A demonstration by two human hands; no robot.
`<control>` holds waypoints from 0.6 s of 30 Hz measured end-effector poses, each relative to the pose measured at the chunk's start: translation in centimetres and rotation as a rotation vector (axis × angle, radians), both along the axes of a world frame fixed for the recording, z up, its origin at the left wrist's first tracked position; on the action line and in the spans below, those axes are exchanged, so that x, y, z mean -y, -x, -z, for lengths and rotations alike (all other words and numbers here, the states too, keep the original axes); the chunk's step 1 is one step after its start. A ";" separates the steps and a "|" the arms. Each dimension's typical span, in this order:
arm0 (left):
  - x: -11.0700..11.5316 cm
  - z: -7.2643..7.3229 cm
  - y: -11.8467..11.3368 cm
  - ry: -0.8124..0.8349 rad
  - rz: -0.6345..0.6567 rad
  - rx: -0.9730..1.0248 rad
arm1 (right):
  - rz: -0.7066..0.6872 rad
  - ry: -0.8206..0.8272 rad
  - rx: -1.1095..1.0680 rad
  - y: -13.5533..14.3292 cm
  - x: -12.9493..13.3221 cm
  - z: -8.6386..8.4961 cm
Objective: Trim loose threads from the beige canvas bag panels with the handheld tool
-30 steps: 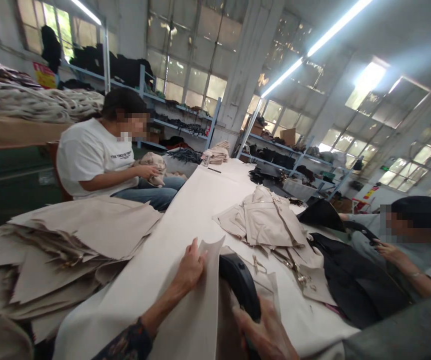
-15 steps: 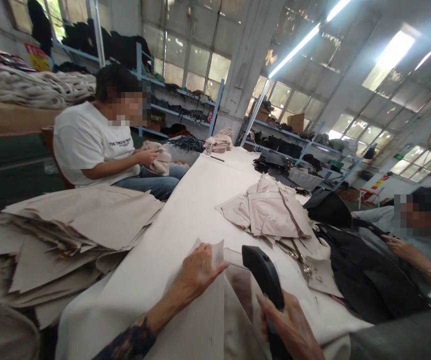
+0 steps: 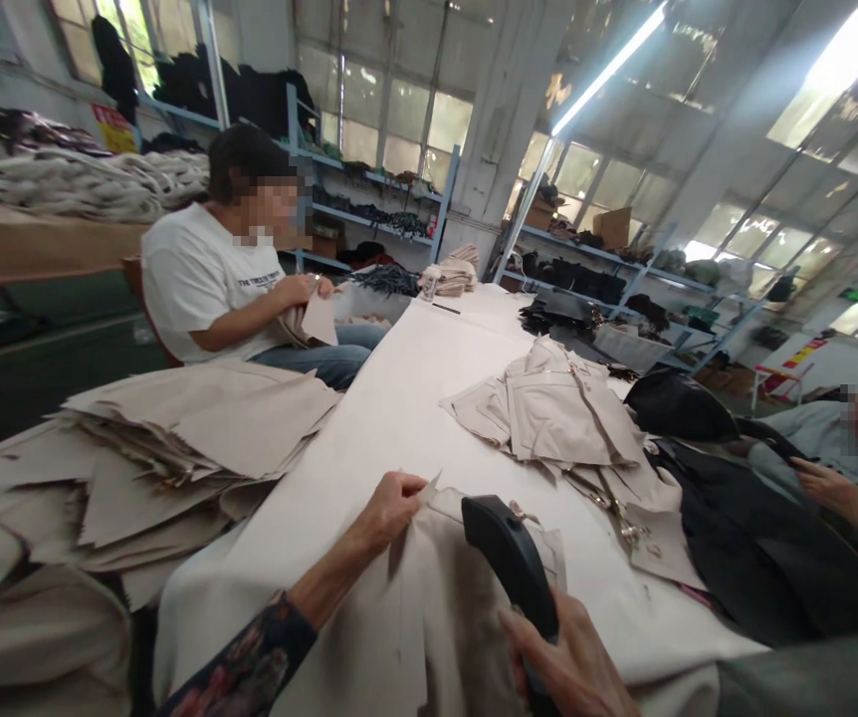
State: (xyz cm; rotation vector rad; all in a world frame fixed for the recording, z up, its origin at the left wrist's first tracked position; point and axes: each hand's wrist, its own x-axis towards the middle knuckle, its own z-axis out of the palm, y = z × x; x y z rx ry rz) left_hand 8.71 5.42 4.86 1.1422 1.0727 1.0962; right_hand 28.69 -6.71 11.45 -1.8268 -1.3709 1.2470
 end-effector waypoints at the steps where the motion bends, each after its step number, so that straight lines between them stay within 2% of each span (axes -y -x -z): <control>1: 0.2 -0.2 0.1 0.043 0.016 0.107 | -0.028 0.014 -0.015 0.5 -0.1 0.0; 5: 1.2 -1.1 -0.3 0.153 0.067 0.348 | -0.102 0.012 0.007 2.4 -0.8 -0.1; 9: 2.0 -1.8 -0.3 0.159 0.088 0.494 | -0.155 -0.078 0.013 3.5 -2.2 -0.6; 13: 2.1 -1.7 0.5 0.228 0.062 0.577 | -0.124 -0.117 -0.024 2.9 -3.1 -1.6; 18: 2.1 -1.7 0.7 0.215 0.095 0.607 | -0.081 -0.097 0.032 1.9 -1.4 -2.5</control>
